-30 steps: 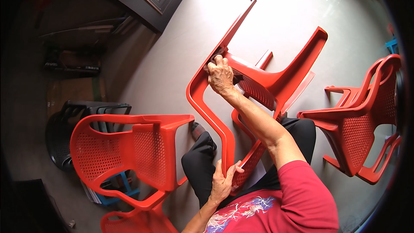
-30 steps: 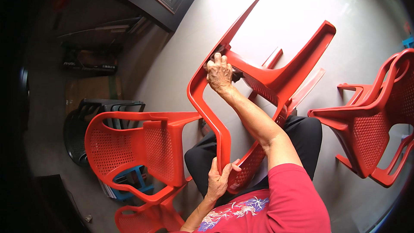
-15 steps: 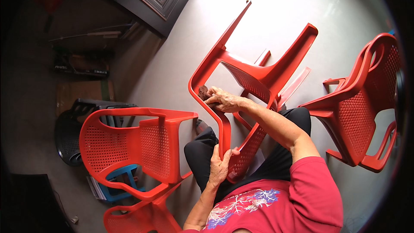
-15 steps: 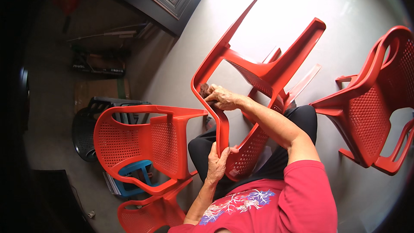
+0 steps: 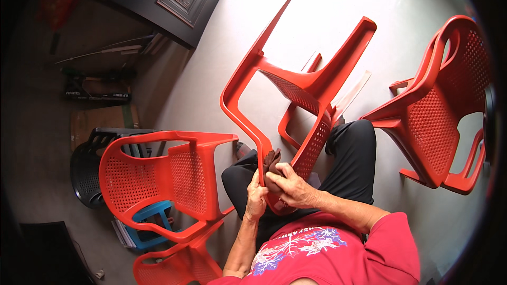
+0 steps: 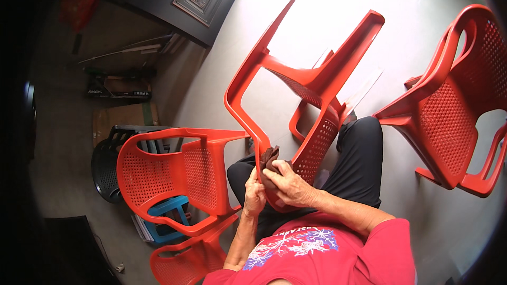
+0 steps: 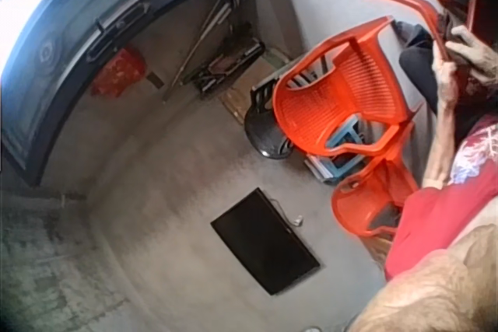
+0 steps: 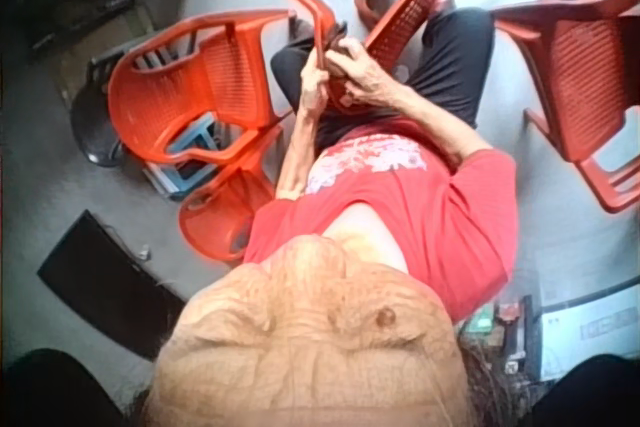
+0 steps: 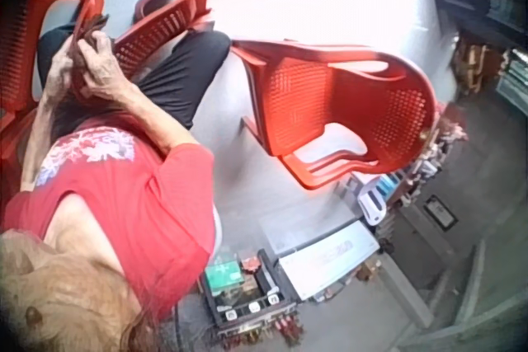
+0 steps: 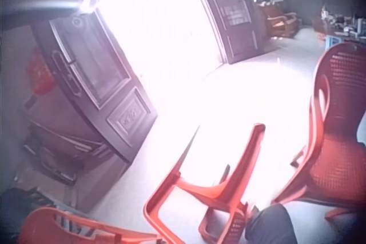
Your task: The person wipes a red plastic chair with a dark cloth, cleaning the seat, backrest, and legs. They rotate the chair to access different sides and continue wiping until the chair appears clean.
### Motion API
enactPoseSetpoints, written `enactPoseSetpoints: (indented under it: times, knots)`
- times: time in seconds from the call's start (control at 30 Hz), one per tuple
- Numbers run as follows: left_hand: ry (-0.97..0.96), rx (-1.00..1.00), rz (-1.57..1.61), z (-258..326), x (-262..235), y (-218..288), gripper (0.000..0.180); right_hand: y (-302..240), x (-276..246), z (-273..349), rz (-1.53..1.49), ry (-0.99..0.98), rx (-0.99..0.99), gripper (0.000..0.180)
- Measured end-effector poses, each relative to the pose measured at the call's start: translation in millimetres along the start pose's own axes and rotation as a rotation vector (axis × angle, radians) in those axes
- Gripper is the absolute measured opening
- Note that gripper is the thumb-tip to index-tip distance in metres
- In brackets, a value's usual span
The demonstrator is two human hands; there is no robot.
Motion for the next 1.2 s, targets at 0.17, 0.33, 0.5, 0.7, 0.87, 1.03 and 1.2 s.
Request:
enactPoseSetpoints:
  times: [0.17,0.33,0.5,0.7,0.87,1.03,1.2]
  knots:
    - [0.088,-0.042,-0.048,3.3,-0.8,4.1,0.059,22.8,-35.1,-37.0,-0.064,0.11,-0.056,0.028]
    - [0.084,-0.092,-0.258,-2.6,-0.1,7.4,0.048,58.0,-48.7,-107.6,-0.042,-0.076,-0.078,0.014]
    - [0.061,-0.133,-0.298,-4.1,2.2,3.3,0.045,92.1,-38.0,-189.7,0.121,-0.079,-0.271,0.007]
    - [0.132,-0.109,-0.277,-1.9,-3.2,3.8,0.042,106.9,-37.7,-244.8,0.544,0.103,-0.122,0.014]
    - [0.166,-0.078,-0.238,-1.6,-6.0,3.5,0.036,151.0,-87.9,-250.2,0.869,0.234,0.156,0.01]
    - [0.22,-0.081,-0.169,-0.7,-5.5,2.0,0.03,156.9,-143.8,-218.3,0.937,0.234,0.328,0.016]
    - [0.223,-0.028,-0.138,-4.4,-4.3,4.6,0.038,127.2,-145.8,-130.9,1.178,0.237,0.322,0.022]
Point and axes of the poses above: each hand's wrist, its own z-axis away from the middle knuckle, its own x-axis out of the palm, y = z × x, the point moved 10 cm from there along -z, towards the middle knuckle, and after that the axes turned 11 degrees about -y, right-handed, at the moved point
